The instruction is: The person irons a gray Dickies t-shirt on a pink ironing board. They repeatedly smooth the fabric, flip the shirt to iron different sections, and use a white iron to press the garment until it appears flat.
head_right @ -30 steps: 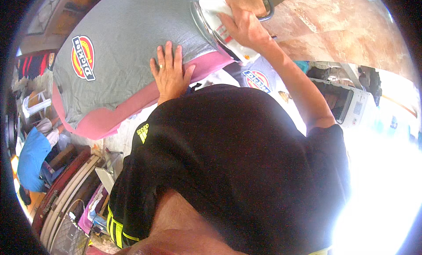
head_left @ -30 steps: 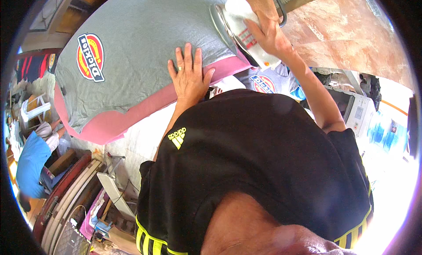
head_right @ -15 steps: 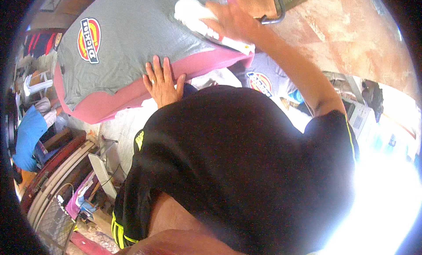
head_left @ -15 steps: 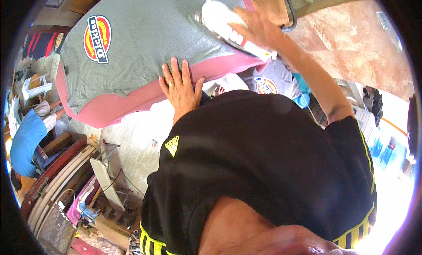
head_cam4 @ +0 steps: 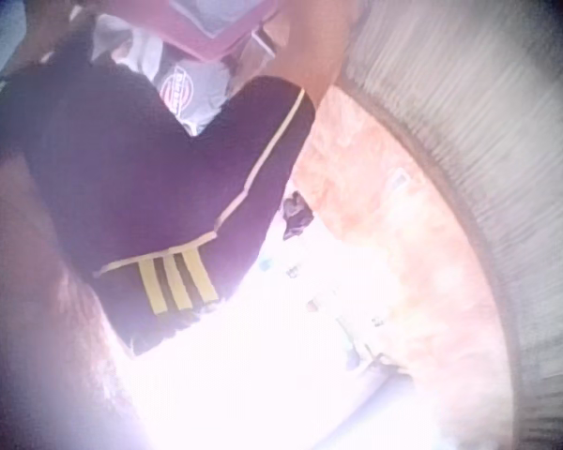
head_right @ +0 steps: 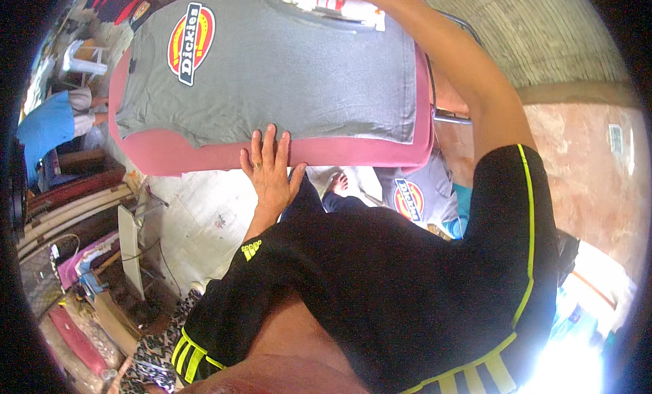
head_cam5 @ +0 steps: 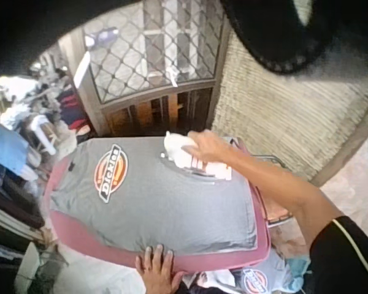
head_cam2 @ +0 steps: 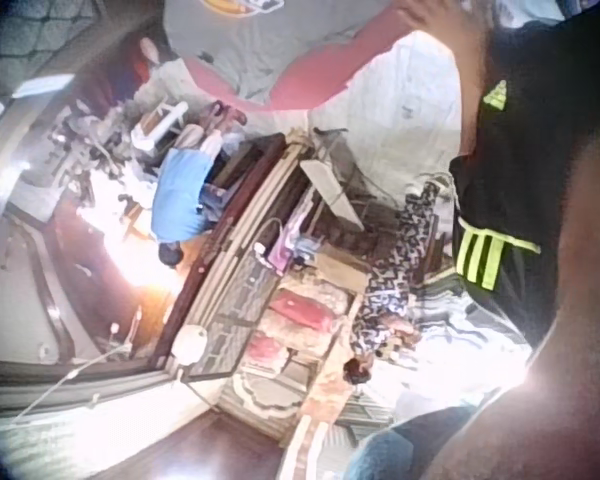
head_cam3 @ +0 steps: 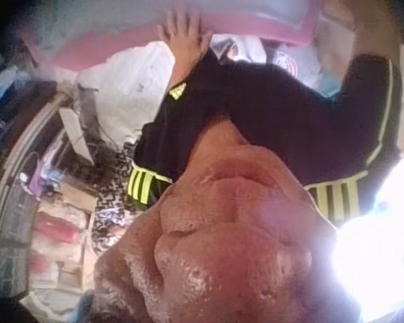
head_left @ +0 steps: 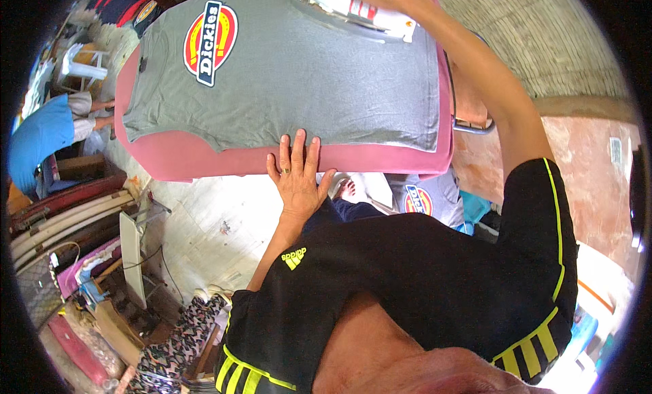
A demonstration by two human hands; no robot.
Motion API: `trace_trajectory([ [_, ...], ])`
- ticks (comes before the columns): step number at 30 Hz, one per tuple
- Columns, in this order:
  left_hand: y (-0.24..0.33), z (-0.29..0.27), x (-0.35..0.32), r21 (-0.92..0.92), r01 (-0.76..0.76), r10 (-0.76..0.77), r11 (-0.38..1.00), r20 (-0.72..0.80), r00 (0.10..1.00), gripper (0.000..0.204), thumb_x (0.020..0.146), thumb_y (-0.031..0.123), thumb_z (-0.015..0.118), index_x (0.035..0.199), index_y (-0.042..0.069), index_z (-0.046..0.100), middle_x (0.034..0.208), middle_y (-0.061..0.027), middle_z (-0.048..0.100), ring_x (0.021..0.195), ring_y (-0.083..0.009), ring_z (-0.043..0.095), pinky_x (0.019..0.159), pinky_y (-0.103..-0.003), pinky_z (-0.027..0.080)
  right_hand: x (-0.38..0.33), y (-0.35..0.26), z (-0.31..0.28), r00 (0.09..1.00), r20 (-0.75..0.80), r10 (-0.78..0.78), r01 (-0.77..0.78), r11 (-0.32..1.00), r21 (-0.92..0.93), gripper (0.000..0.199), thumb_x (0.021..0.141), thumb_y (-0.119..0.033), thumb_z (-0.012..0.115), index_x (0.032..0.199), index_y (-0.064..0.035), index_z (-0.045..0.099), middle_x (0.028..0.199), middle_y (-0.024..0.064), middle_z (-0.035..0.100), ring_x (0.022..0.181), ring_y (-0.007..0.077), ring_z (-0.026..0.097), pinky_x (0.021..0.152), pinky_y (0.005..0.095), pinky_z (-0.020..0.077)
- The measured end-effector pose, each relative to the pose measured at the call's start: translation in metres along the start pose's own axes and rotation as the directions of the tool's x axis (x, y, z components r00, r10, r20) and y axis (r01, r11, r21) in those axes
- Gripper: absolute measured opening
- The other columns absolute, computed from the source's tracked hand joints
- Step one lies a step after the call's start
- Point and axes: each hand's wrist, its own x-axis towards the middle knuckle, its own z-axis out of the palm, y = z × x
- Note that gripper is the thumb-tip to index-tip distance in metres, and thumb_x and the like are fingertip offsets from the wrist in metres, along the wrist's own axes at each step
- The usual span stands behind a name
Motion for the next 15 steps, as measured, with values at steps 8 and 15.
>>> trace_trajectory([
  [8, -0.001, 0.005, -0.003, 0.011, 0.037, -0.036, 0.999, -0.08, 0.996, 0.064, 0.083, 0.049, 0.064, 0.138, 0.017, 0.054, 0.152, -0.008, 0.04, 0.144, -0.0316, 0.026, 0.115, -0.053, 0.007, 0.009, -0.057, 0.022, 0.981, 0.046, -0.19, 0.171, 0.95, 0.263, 0.045, 0.092, -0.041, 0.059, 0.097, 0.0034, 0.062, 0.09, 0.0289, 0.066, 0.088, 0.044, 0.066, 0.078, 0.0503, 0.0522],
  [15, -0.002, 0.007, -0.004, -0.023, 0.058, -0.06, 0.998, -0.095, 0.994, 0.065, 0.087, 0.054, 0.059, 0.141, 0.019, 0.053, 0.154, -0.0071, 0.039, 0.145, -0.03, 0.026, 0.116, -0.053, 0.006, 0.027, -0.066, 0.025, 0.956, 0.181, -0.232, 0.203, 0.965, 0.165, 0.039, 0.095, -0.043, 0.058, 0.105, -0.0054, 0.061, 0.069, 0.0214, 0.063, 0.065, 0.0395, 0.063, 0.062, 0.0459, 0.0495],
])
